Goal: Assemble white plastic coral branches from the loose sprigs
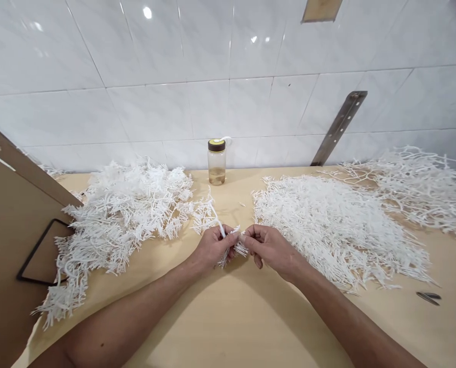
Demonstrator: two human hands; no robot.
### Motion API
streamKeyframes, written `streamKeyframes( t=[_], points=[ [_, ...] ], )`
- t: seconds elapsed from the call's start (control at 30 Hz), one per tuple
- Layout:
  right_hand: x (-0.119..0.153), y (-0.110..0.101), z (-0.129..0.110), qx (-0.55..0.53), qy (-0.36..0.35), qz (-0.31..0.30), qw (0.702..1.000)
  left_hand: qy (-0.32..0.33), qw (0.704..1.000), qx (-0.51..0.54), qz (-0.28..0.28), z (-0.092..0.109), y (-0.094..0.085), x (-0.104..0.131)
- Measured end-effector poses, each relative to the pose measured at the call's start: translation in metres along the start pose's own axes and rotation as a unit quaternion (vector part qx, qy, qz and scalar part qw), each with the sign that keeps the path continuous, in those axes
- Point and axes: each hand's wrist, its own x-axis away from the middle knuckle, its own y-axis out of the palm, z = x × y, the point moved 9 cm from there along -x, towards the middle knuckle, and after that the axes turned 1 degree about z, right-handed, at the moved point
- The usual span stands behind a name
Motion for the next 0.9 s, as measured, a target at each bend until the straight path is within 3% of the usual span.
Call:
streamKeyframes(
  t=[0.37, 0.47, 0.53, 0.63, 0.7, 0.9],
  points=[
    [0.005, -0.001, -0.022, 0.079, -0.031, 0.024, 0.996, -0.012, 1.000, -0.013, 0.001, -0.003, 0.000, 0.000],
    [0.007, -0.004, -0.027, 0.146, -0.050, 0.049, 0.987, 0.004, 0.999, -0.038, 0.004, 0.001, 0.001, 0.001],
    [0.009, -0.007, -0.037, 0.233, -0.110, 0.087, 0.962, 0.014, 0.998, -0.058, 0.001, 0.003, 0.002, 0.001],
    [0.015, -0.003, -0.051, 0.366, -0.209, 0.133, 0.897, 0.001, 0.998, -0.058, 0.000, -0.001, 0.001, -0.002],
    [0.016, 0.001, -0.054, 0.418, -0.233, 0.151, 0.865, -0.013, 0.999, -0.041, 0.003, -0.004, 0.000, -0.004],
    [0.013, -0.001, -0.053, 0.446, -0.223, 0.194, 0.845, -0.015, 1.000, -0.023, 0.008, -0.004, -0.002, -0.003]
  ],
)
